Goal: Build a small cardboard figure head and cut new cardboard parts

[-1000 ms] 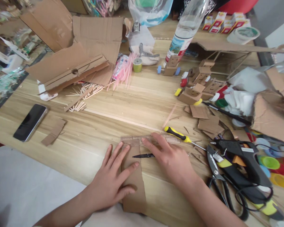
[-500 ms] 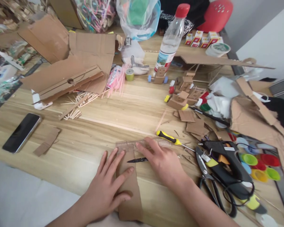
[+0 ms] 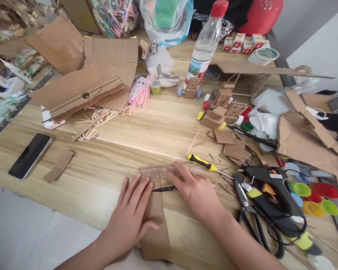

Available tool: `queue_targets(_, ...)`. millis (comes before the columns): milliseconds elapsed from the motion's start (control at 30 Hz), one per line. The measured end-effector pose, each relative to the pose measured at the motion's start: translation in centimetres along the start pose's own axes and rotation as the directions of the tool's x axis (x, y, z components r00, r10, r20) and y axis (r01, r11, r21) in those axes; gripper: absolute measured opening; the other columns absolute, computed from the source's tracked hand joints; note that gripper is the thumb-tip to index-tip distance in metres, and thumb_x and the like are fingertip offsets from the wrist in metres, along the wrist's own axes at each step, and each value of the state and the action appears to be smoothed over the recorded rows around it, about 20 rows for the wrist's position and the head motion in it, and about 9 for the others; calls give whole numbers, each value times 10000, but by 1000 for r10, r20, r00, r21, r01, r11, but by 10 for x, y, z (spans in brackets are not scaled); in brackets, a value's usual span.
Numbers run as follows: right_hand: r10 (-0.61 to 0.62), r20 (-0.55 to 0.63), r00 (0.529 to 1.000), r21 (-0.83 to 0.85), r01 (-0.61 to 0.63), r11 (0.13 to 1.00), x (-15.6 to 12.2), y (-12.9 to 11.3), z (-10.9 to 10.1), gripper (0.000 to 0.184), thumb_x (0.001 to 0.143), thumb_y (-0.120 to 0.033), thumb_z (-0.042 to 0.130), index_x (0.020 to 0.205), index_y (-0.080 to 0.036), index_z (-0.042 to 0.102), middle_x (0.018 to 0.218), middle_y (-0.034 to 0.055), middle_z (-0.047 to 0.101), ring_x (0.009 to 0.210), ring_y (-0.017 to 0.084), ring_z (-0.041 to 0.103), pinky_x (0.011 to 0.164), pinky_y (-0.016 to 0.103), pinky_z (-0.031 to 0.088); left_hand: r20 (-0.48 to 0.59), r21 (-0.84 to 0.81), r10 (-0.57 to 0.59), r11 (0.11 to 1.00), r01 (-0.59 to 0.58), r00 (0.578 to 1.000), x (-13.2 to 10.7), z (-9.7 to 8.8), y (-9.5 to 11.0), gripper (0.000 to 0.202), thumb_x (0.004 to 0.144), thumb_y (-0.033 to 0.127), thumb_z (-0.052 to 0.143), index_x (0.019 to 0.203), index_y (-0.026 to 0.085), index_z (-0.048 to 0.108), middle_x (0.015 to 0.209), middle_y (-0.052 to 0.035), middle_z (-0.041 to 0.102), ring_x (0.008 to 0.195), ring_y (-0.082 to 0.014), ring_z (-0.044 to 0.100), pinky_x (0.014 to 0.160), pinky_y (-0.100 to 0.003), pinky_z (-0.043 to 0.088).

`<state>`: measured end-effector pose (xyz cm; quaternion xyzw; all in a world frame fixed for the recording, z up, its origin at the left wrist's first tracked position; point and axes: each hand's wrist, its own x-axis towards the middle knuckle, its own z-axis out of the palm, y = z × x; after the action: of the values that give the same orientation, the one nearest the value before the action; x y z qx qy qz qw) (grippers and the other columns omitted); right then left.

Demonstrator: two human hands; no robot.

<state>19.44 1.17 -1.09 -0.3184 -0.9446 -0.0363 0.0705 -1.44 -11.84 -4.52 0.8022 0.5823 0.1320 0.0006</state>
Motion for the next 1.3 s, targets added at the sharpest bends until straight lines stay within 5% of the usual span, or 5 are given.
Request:
queue_targets(167,-6,-19,1000,0,6,1000,3,-1,-1,629,822,60,467,1244,-292,773,1240,71,777,532,113,691,482,235,579,26,-62,-42,997,44,999,1,3,3,864,988,641,488,1613,74,302,1506,-245,572,1503,-397,437,1185,-575,425)
queue_targets(700,8,-53,999,42,-5,999,-1,3,4,593,804,22,508,1204,-317,786,1239,31,783,568,120,709,421,199,524,36,-86,-82,993,85,996,4,0,2,932,994,676,421,1647,57,180,1583,-251,503,1489,-358,471,1174,-499,455)
queue_targets(967,24,-24,999,35,-23,999,-1,2,1,616,786,20,500,1210,-328,781,1246,25,782,605,130,726,422,193,527,38,-61,-87,994,89,995,5,0,5,825,1028,642,371,1605,55,310,1582,-230,516,1515,-346,444,1216,-514,409)
queue_targets(1300,17,-32,999,56,-15,998,-2,3,2,596,789,19,530,1209,-320,784,1237,35,779,590,124,721,412,195,512,44,-58,-70,996,73,997,8,-3,4,837,1029,638,378,1600,32,290,1542,-254,549,1491,-352,475,1163,-495,466)
